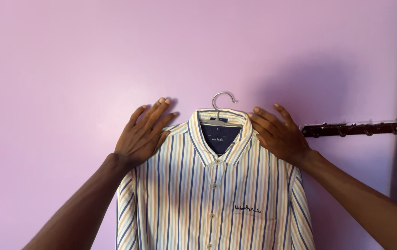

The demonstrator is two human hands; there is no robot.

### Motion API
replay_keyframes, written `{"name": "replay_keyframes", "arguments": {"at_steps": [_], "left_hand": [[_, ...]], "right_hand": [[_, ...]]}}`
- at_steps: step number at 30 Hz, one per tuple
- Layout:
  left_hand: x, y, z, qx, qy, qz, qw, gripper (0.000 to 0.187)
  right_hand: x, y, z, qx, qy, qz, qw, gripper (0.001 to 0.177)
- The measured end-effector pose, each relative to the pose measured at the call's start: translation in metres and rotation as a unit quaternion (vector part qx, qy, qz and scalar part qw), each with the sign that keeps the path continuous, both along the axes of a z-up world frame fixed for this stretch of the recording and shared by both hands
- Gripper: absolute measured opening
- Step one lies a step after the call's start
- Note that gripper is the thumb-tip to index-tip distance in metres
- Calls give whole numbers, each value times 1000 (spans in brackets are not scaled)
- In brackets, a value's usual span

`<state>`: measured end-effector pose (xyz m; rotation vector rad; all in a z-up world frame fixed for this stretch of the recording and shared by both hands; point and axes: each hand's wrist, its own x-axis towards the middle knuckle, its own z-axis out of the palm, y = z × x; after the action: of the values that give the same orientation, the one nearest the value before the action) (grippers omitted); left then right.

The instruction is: The person removes a striped shirt from a wall hook, adjusts the collar and shoulders, and hangs it on a hanger inside a wardrobe. The person then places the hanger on the wardrobe rod among other clothes.

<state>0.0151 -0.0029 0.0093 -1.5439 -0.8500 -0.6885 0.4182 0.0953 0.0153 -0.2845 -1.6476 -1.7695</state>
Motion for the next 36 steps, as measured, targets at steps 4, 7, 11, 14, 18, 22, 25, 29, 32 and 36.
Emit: {"name": "replay_keyframes", "arguments": {"at_steps": [4, 7, 11, 14, 18, 22, 25, 29, 32, 36], "left_hand": [[5, -7, 5, -46, -5, 27, 999, 53], [15, -19, 10, -111, -57, 114, 986, 64], [44, -24, 22, -62, -59, 9, 996, 88], [70, -22, 30, -57, -49, -46, 996, 100], [101, -16, 42, -51, 44, -152, 986, 86], [114, -3, 57, -106, 152, -31, 982, 84], [105, -3, 65, -130, 177, -81, 972, 75], [101, -3, 70, -141, 183, -111, 967, 73], [101, 0, 78, -174, 166, -81, 967, 85], [91, 2, 97, -112, 233, -11, 966, 71]], "right_hand": [[0, 6, -2, -42, 8, 24, 999, 35], [-1, 13, -4, -66, 9, 61, 996, 36], [-7, 17, -6, -131, 25, 116, 984, 31], [-9, 16, -8, -158, 37, 131, 978, 31], [-9, 12, -6, -147, 29, 153, 977, 34], [-12, 10, -6, -164, 40, 161, 972, 44], [-9, 7, -6, -158, 32, 154, 975, 57], [-10, 8, -9, -142, 27, 136, 980, 68], [-9, 7, -8, -157, 26, 82, 984, 65], [-11, 1, -9, -177, 29, 72, 981, 59]]}}
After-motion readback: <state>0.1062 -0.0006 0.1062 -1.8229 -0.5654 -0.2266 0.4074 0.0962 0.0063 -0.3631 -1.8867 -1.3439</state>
